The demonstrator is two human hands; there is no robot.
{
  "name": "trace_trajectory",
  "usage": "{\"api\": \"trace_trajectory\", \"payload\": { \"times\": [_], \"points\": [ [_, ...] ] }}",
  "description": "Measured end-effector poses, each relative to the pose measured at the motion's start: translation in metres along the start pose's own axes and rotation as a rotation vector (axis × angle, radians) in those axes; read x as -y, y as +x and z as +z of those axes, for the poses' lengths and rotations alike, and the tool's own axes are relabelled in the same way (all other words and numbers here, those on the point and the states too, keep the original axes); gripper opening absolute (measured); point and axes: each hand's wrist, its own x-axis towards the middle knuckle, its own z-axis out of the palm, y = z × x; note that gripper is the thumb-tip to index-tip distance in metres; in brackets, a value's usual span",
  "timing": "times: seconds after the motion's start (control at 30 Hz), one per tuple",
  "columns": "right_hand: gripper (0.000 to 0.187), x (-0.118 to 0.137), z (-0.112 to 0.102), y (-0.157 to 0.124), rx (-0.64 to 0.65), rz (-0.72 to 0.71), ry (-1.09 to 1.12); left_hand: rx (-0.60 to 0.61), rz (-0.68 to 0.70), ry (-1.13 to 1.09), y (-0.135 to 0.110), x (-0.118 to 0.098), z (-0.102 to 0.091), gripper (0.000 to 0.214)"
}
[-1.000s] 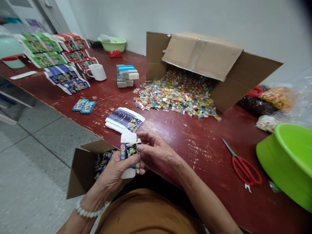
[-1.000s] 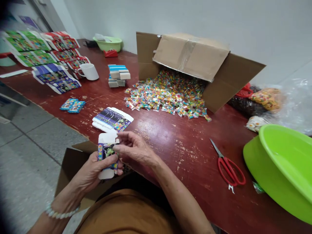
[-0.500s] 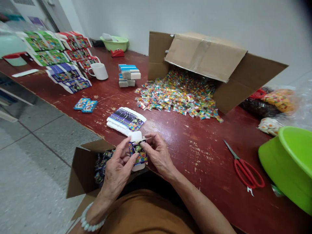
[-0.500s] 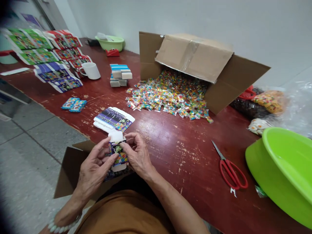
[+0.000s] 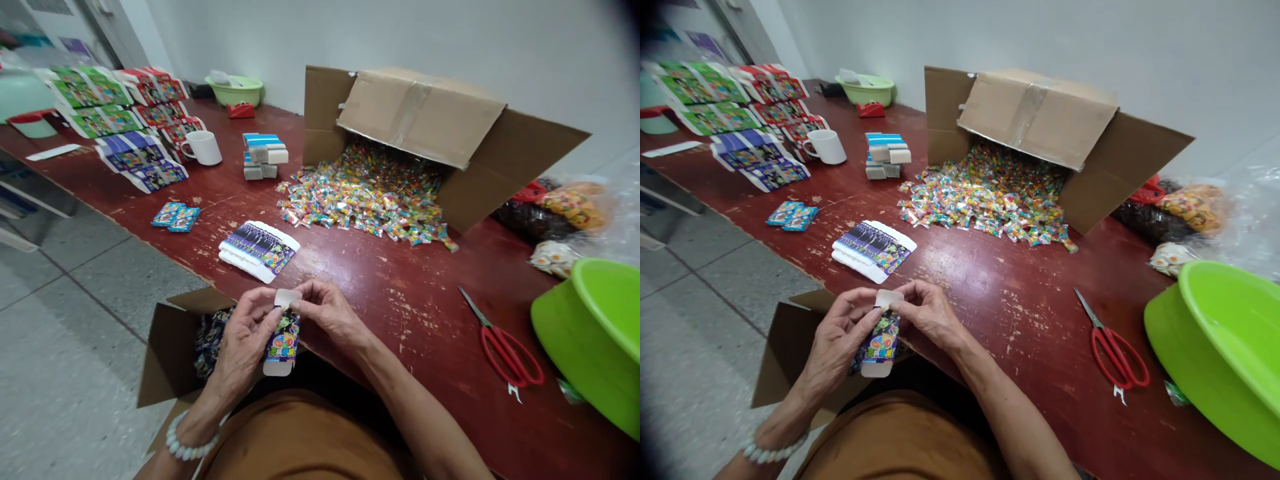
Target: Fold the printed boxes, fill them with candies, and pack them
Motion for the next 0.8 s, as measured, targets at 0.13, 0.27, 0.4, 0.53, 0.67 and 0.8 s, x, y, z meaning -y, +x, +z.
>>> {"api": "trace_trajectory", "payload": {
  "times": [0.13, 0.27, 0.4, 0.53, 0.67, 0.8],
  "points": [
    [0.029, -0.009, -0.001, -0.003, 0.002, -0.089, -0.036, 0.088, -0.290, -0.198, -0.003, -0.001, 0.003, 0.067],
    [0.026, -0.007, -0.007, -0.005, 0.040, -0.157, -0.307, 0.178, -0.504, -0.256, -0.005, 0.004, 0.004, 0.056],
    [0.022, 0.005, -0.007, -0.003, 0.083, -0.093, -0.350, 0.136, -0.430, -0.186, -0.004, 0.006, 0.007, 0.059],
    [0.022, 0.010, -0.002, -0.001, 0.084, -0.019, -0.268, 0.161, -0.347, -0.087, -0.002, 0.005, 0.007, 0.067],
    [0.031, 0.007, 0.000, -0.001, 0.068, 0.066, -0.115, 0.197, -0.317, -0.039, 0.000, 0.007, 0.004, 0.068],
    [0.025, 0.008, -0.003, 0.000, 0.100, -0.082, -0.225, 0.204, -0.266, -0.025, 0.002, 0.012, 0.002, 0.064]
  ]
}}
